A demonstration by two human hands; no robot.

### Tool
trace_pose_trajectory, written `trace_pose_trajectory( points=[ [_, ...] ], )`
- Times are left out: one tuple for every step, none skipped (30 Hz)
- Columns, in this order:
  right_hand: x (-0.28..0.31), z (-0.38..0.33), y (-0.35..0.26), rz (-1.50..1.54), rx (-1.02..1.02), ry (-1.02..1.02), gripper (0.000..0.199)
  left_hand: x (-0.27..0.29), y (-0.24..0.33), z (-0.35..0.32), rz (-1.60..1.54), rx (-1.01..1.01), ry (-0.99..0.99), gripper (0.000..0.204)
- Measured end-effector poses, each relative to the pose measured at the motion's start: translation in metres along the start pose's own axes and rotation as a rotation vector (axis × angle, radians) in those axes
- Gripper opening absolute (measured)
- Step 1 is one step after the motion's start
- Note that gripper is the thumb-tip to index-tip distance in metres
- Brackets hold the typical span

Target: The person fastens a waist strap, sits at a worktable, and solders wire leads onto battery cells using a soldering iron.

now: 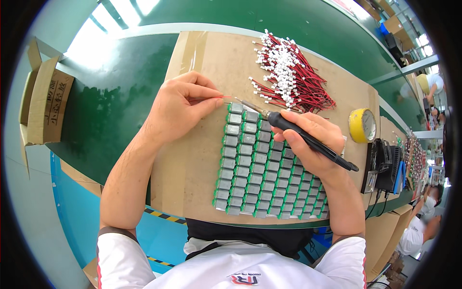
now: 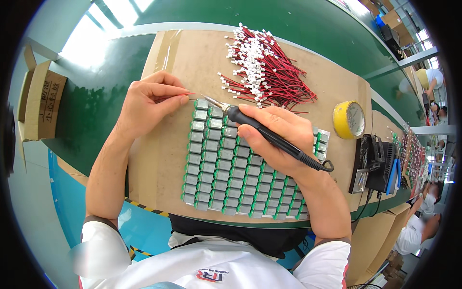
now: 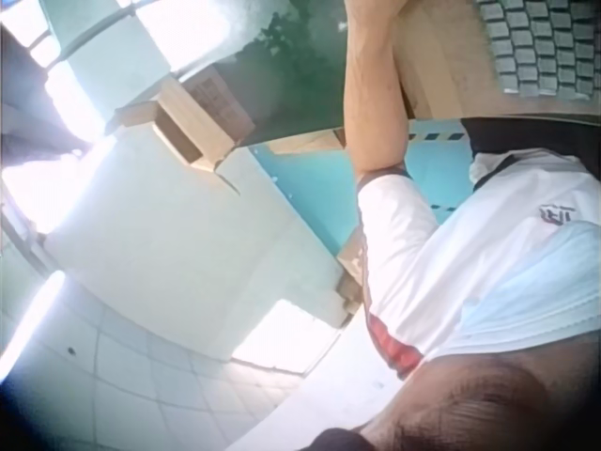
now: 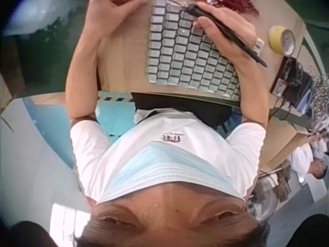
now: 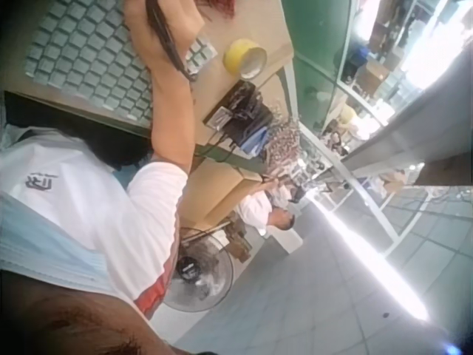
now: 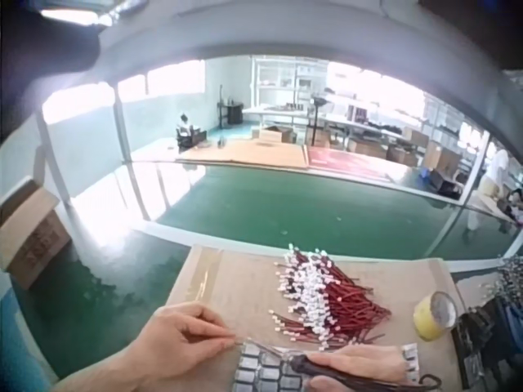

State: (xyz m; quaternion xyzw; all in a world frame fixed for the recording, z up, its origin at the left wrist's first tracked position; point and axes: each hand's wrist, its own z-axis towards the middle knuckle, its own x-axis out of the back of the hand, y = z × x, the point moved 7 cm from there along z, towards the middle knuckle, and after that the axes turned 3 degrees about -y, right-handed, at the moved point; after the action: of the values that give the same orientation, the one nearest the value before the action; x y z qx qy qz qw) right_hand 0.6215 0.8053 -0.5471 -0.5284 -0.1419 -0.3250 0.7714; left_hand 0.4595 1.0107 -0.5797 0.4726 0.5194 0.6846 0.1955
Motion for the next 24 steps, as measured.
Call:
trace_pose_trajectory(
  points=[
    [0.0,0.0,-0.001,0.001,0.004,0.0,0.032,0.001,0.001,0.0,0.027,-0.021,0.006,0.014],
    [0.0,-0.001,0.0,-0.014,-0.013,-0.006,0.032,0.001,-0.001,0.0,0.028,-0.023,0.008,0.014],
    [0.001,-0.001,0.001,-0.028,-0.029,-0.013,0.032,0.001,-0.001,-0.001,0.035,-0.028,0.007,0.017],
    [0.001,-0.002,0.001,-0.029,-0.026,-0.013,0.032,0.001,-0.002,-0.001,0.042,-0.033,0.007,0.02],
    [0.001,-0.002,0.001,-0.032,-0.036,-0.012,0.032,0.001,-0.003,-0.001,0.043,-0.035,0.009,0.02],
    [0.002,-0.003,0.001,-0.036,-0.045,-0.012,0.032,0.001,-0.001,-0.002,0.049,-0.072,0.024,0.021],
    [0.002,-0.002,0.001,-0.038,-0.043,-0.012,0.032,0.002,0.002,-0.003,0.054,-0.109,0.039,0.023],
    [0.002,-0.002,0.001,-0.014,-0.036,0.002,0.032,0.003,0.003,-0.003,0.057,-0.109,0.042,0.023],
    [0.002,-0.002,0.0,0.01,-0.03,0.015,0.032,0.004,0.004,-0.003,0.03,-0.119,0.037,0.023],
    [0.002,-0.002,0.0,0.011,-0.028,0.015,0.032,0.004,0.004,-0.004,0.003,-0.13,0.031,0.024],
    [0.004,-0.002,-0.001,-0.006,-0.022,0.017,0.032,0.005,0.003,-0.003,0.003,-0.132,0.034,0.024],
    [0.006,-0.003,-0.002,-0.024,-0.016,0.019,0.032,0.005,0.002,-0.002,0.021,-0.157,0.022,0.024],
    [0.007,-0.002,-0.004,-0.026,-0.014,0.018,0.032,0.005,0.002,-0.002,0.039,-0.183,0.01,0.024],
    [0.008,-0.001,-0.008,-0.013,0.014,0.018,0.032,0.005,0.002,-0.002,0.04,-0.182,0.013,0.024],
    [0.009,-0.001,-0.011,0.001,0.041,0.018,0.031,0.005,0.002,-0.002,0.028,-0.169,0.002,0.023],
    [0.01,-0.002,-0.012,0.002,0.042,0.016,0.031,0.004,0.001,-0.002,0.017,-0.155,-0.009,0.022],
    [0.011,-0.004,-0.012,0.002,0.017,0.002,0.031,0.004,0.003,-0.003,0.017,-0.155,-0.008,0.022],
    [0.011,-0.005,-0.011,0.003,-0.009,-0.011,0.031,0.003,0.006,-0.003,0.037,-0.174,-0.01,0.024],
    [0.011,-0.004,-0.012,0.005,-0.008,-0.012,0.031,0.002,0.01,-0.004,0.056,-0.194,-0.012,0.026],
    [0.013,-0.004,-0.013,0.024,-0.01,-0.001,0.031,0.003,0.011,-0.004,0.056,-0.193,-0.014,0.026],
    [0.014,-0.004,-0.013,0.043,-0.011,0.009,0.031,0.002,0.012,-0.004,0.078,-0.193,-0.032,0.026],
    [0.015,-0.003,-0.012,0.043,-0.012,0.01,0.031,0.0,0.012,-0.003,0.101,-0.194,-0.049,0.026],
    [0.015,-0.002,-0.012,0.046,-0.012,-0.001,0.031,0.0,0.011,-0.003,0.099,-0.195,-0.052,0.026],
    [0.015,-0.001,-0.012,0.049,-0.012,-0.011,0.03,-0.001,0.011,-0.003,0.101,-0.209,-0.06,0.026]
  ],
)
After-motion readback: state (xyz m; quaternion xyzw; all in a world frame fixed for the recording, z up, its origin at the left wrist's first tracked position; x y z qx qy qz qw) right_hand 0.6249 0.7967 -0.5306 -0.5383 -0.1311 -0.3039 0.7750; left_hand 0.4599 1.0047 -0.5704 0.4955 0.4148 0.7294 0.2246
